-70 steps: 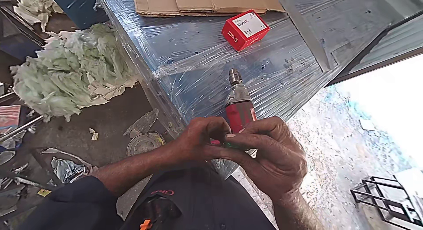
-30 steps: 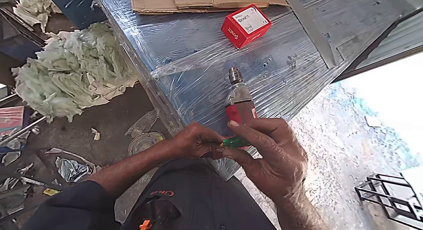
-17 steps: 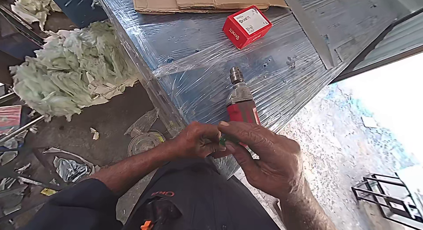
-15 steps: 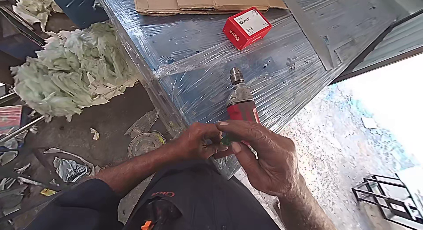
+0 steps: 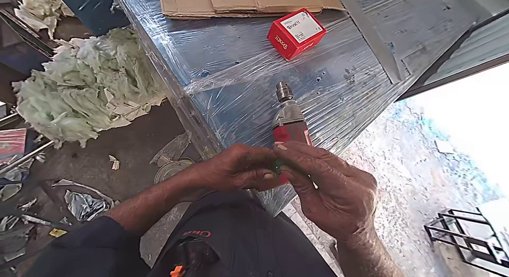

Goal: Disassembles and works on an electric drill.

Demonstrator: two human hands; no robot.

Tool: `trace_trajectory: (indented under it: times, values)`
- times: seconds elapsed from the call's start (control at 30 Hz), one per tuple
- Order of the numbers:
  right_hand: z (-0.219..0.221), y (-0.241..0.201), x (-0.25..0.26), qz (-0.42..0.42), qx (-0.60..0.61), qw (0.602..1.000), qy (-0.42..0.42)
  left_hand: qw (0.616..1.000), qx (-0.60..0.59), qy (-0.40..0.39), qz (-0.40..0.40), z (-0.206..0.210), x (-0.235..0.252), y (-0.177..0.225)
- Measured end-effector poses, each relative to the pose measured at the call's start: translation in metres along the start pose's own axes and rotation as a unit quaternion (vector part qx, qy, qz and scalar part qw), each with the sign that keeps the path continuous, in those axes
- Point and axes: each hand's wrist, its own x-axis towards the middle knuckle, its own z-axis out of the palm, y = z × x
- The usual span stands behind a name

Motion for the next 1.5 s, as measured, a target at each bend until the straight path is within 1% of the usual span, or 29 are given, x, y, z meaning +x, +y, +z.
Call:
trace_trajectory:
  times: [0.1,0.17,0.2,0.27,0.33,0.4,0.43,0.5,0.57,0.63,0.7,0.8,0.87,0.93,1.03,1.07,1.1,1.17,1.27,1.3,1.37,1.43,1.5]
  values:
    - [0.001,-0.002,-0.002,-0.024,0.010,0.998,-0.049,0.997,0.034,0.055,0.029,0.004,0.003,0.000]
    - [0.002,-0.003,-0.002,-0.022,0.024,0.997,-0.066,0.993,0.077,0.088,0.033,0.011,0.003,0.000]
    - [0.003,-0.003,-0.001,-0.011,0.031,0.998,-0.061,0.989,0.103,0.108,0.026,0.015,0.004,0.000]
    - [0.007,-0.004,0.002,0.014,0.030,0.999,-0.011,0.981,0.127,0.143,0.013,0.020,0.008,-0.001]
    - [0.009,-0.003,0.004,0.019,0.044,0.998,0.042,0.981,0.106,0.160,0.008,0.025,0.012,-0.003]
    - [0.006,-0.002,0.004,0.018,0.055,0.997,0.052,0.987,0.078,0.142,0.006,0.024,0.013,-0.003]
    - [0.004,-0.001,0.004,0.017,0.065,0.997,0.043,0.992,0.052,0.119,0.005,0.022,0.011,-0.003]
    - [0.000,0.001,0.004,0.004,0.081,0.997,0.011,0.998,-0.014,0.053,0.004,0.015,0.005,-0.001]
    - [0.000,0.000,0.003,-0.016,0.069,0.997,-0.025,0.999,-0.033,0.018,-0.005,0.010,0.000,0.003]
    - [0.000,0.000,0.001,-0.029,0.053,0.996,-0.069,0.999,-0.005,0.038,0.009,0.010,-0.001,0.002]
    - [0.002,0.001,0.001,-0.031,0.048,0.995,-0.081,0.996,0.040,0.080,0.030,0.014,0.001,0.001]
    - [0.004,0.002,0.001,0.005,0.011,0.999,-0.038,0.981,0.119,0.154,0.014,0.024,0.006,-0.001]
    - [0.006,0.001,-0.001,0.026,-0.005,1.000,0.005,0.977,0.126,0.169,-0.010,0.027,0.009,-0.001]
    - [0.003,0.000,-0.004,0.034,-0.007,0.999,0.023,0.987,0.078,0.143,-0.013,0.025,0.009,-0.002]
    - [-0.003,-0.002,-0.005,0.019,-0.010,0.999,0.029,0.998,-0.051,0.046,-0.014,0.016,0.002,0.001]
    - [-0.004,-0.001,-0.006,0.011,-0.002,1.000,0.026,0.997,-0.071,0.017,-0.022,0.011,0.000,0.004]
    - [-0.005,-0.001,-0.006,0.001,0.008,1.000,0.017,0.997,-0.072,0.003,-0.028,0.008,0.000,0.006]
    - [-0.004,-0.002,-0.008,-0.011,0.015,1.000,-0.008,0.999,-0.027,0.021,-0.014,0.007,0.000,0.006]
    - [0.000,-0.003,-0.006,-0.019,0.009,0.999,-0.043,0.995,0.034,0.091,0.012,0.012,0.002,0.004]
    - [0.001,-0.004,-0.006,-0.010,0.013,0.999,-0.035,0.993,0.052,0.110,0.006,0.015,0.004,0.003]
    - [0.005,-0.003,-0.006,0.012,0.020,1.000,0.013,0.989,0.071,0.132,-0.016,0.019,0.008,0.002]
    - [0.005,-0.004,-0.006,0.012,0.033,0.997,0.064,0.991,0.049,0.118,-0.032,0.022,0.009,0.002]
    - [0.001,-0.004,-0.007,0.011,0.033,0.997,0.074,0.997,-0.009,0.069,-0.018,0.020,0.007,0.001]
